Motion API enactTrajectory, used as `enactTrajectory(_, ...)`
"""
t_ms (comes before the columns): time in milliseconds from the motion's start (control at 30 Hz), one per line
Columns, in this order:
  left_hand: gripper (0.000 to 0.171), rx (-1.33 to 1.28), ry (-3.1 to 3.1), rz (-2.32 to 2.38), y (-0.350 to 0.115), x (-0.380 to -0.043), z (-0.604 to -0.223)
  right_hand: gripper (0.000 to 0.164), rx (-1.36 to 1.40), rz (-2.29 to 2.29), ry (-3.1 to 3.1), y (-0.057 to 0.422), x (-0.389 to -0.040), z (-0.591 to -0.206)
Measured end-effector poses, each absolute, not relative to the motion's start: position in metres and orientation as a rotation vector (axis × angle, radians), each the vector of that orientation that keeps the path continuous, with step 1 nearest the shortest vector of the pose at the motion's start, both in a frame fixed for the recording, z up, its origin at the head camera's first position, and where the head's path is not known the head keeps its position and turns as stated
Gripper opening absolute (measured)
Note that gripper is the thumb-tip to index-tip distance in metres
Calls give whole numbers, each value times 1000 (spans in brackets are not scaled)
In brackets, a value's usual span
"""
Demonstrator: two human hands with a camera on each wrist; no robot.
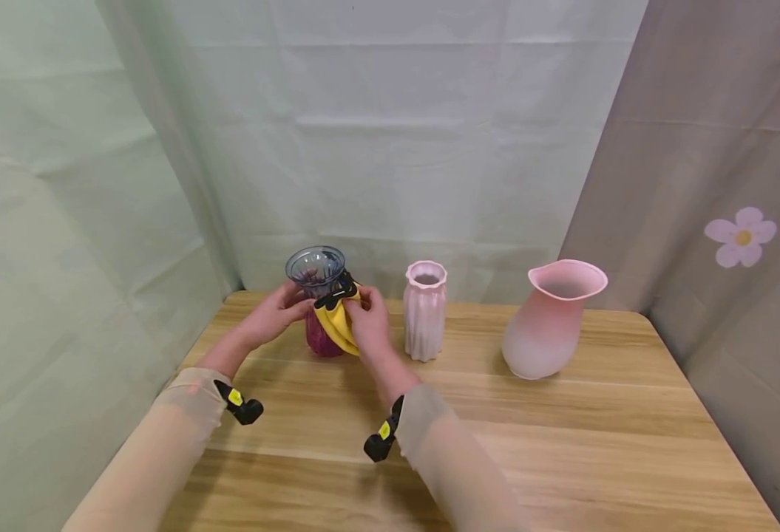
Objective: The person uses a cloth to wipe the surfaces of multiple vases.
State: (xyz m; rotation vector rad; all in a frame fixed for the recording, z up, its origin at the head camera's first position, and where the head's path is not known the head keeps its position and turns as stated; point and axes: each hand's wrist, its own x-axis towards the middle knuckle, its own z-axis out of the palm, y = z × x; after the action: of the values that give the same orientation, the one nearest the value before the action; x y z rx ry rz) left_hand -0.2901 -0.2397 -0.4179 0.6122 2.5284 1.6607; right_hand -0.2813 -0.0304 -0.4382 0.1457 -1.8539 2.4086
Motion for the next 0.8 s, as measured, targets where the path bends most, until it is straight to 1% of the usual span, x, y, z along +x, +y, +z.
enactTrajectory(333,65,585,2559,1627,-240,-290,-417,17,84,2522,-1671,-29,-279,-406)
enactTrajectory(600,66,566,2580,1595,-240,-290,-417,19,90,2546,-1633,-28,-279,-400)
enactTrajectory(800,63,606,2549,1632,-240,-291,-417,24,129,2487,-1715,-30,-280,-402)
